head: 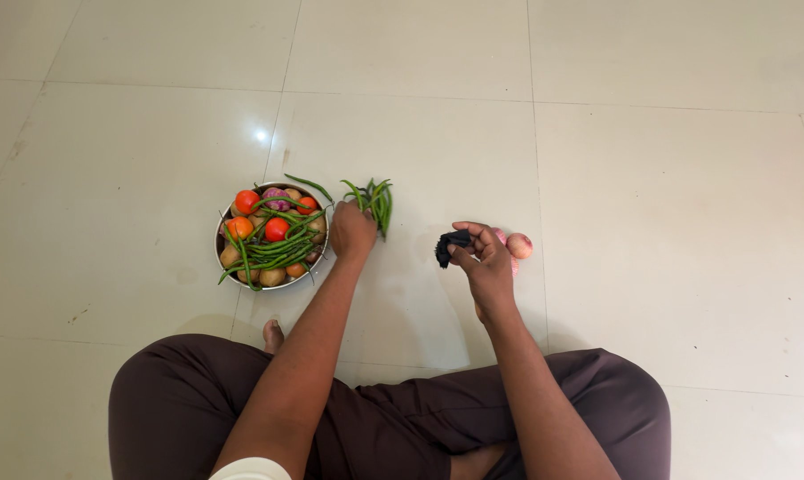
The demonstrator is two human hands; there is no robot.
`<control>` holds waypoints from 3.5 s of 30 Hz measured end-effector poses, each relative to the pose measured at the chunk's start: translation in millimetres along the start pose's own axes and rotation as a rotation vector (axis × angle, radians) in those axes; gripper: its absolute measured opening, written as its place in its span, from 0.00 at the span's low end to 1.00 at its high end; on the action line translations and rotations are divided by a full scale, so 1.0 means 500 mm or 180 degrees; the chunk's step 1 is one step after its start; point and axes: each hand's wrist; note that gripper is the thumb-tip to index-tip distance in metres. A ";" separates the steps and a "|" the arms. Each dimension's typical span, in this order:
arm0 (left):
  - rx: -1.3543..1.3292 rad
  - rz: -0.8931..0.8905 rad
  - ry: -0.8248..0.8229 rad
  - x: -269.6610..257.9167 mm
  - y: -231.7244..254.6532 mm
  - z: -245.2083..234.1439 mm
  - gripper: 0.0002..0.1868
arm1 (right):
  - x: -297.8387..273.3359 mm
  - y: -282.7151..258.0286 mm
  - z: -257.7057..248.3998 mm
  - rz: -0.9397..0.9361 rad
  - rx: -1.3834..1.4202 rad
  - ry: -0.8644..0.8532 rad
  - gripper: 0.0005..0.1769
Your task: The person sits on the floor and wipes green beans with a dark cloth. They pick beans from a metal bowl containing tomatoes, potatoes, and onions, wipe each one, and place them on the floor. The person handles the vegetables one at a time and continues the wiping process throughout the clip.
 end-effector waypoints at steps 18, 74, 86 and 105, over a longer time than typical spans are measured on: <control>-0.2553 -0.0360 -0.0505 0.008 -0.013 -0.016 0.11 | 0.014 -0.005 -0.036 0.0370 0.0937 0.0296 0.18; -0.3245 -0.0268 -0.2297 -0.258 -0.045 -0.121 0.09 | -0.040 0.060 0.024 0.0121 0.1564 -0.0001 0.17; -0.2979 0.0059 -0.2504 -0.253 -0.056 -0.113 0.05 | -0.064 0.067 0.051 0.0450 0.1357 -0.0403 0.19; -0.2796 0.0018 -0.2340 -0.255 -0.044 -0.132 0.06 | -0.035 0.059 0.018 0.0541 0.1543 -0.0232 0.28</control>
Point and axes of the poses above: each hand's wrist, its own x-axis towards the middle knuckle, its own z-axis out of the palm, y = z × x, and after that the axes turned 7 degrees about -z, right-handed
